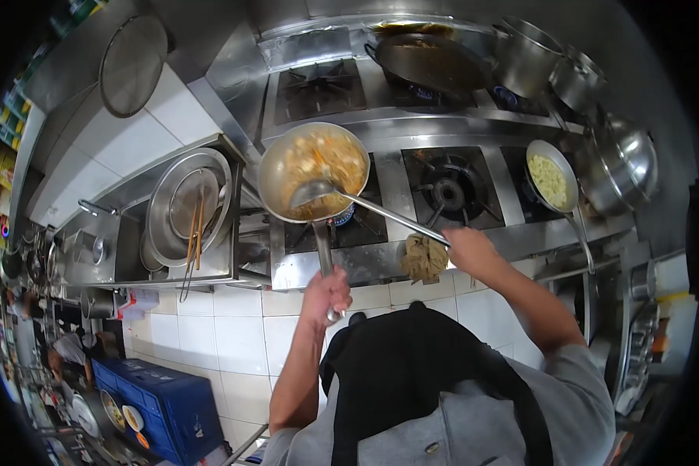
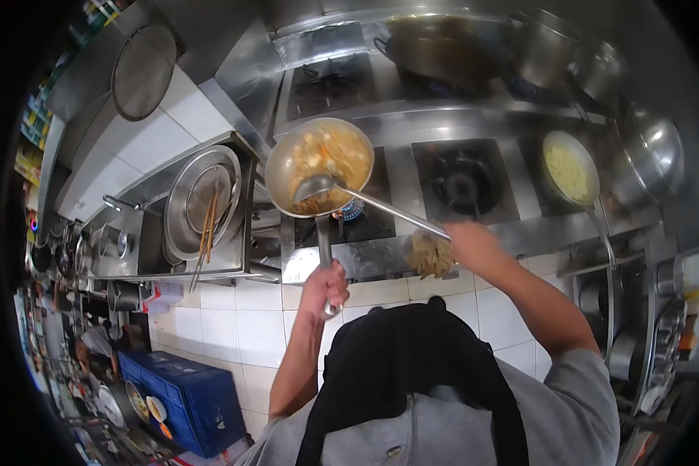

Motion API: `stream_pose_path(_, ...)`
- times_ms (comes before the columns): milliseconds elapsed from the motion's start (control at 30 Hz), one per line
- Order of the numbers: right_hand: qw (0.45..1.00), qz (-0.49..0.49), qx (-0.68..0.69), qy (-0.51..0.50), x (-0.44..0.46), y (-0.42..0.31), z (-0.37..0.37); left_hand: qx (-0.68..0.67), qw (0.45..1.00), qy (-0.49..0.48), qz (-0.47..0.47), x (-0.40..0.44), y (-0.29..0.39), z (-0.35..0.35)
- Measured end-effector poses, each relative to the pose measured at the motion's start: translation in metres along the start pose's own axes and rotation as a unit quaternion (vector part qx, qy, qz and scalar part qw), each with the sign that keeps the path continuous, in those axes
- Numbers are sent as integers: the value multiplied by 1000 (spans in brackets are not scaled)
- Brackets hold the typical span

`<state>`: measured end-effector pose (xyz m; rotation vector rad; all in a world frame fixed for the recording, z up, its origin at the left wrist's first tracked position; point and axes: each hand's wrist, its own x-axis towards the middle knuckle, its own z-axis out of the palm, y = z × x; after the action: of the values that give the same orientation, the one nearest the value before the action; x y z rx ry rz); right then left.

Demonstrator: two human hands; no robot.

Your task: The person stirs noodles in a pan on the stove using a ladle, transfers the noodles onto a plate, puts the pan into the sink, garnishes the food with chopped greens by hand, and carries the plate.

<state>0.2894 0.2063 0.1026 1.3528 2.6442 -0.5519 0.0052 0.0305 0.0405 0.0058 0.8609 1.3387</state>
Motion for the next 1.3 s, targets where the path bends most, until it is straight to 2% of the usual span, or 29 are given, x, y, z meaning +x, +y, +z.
stream_pose_path(100,1000,23,0,9,-5,-16,-6,62,997,44,0,-27,-37,-15)
stream_pose_path(200,999,12,-28,-16,-15,-4,18,78,996,39,9,-29,-20,-13)
stream_pose_path(233,999,15,-36,-12,-16,3,28,16,999,47,1,-25,-10,-8)
stream_pose_path(267,999,12,-39,-15,-13,7,30,22,1000,3,3,-18,-1,-12)
stream_pose_path(367,999,26,-40,3,5,13,35,10,1000,-8,23,-13,-6,-6)
stream_pose_path(433,997,6,-69,30,25,16,33,44,998,47,3,-29,-30,-7)
stream_pose_path(467,997,7,-70,33,25,15,31,52,998,24,1,-37,-41,-16)
stream_pose_path(533,995,-20,-69,67,23,9,30,72,997,41,-4,-39,-46,-24)
stream_pose_path(667,999,-16,-38,20,-9,5,30,50,998,50,1,-11,-37,-33)
stream_pose_path(733,1000,29,-10,2,-20,7,24,0,999,32,-35,-6,-32,-31)
stream_pose_path(867,999,32,-5,40,4,13,28,-19,998,49,-44,-2,-33,-21)
stream_pose_path(900,998,28,-5,58,20,12,26,-29,999,21,-38,1,-33,-25)
stream_pose_path(1067,994,-14,-11,108,92,-11,35,-41,998,35,-42,-4,-28,-21)
stream_pose_path(1167,994,-38,-70,79,107,-30,43,-39,998,39,-42,-4,-27,-22)
stream_pose_path(1300,984,-65,-157,47,73,-23,13,-67,996,14,-54,-2,-27,-29)
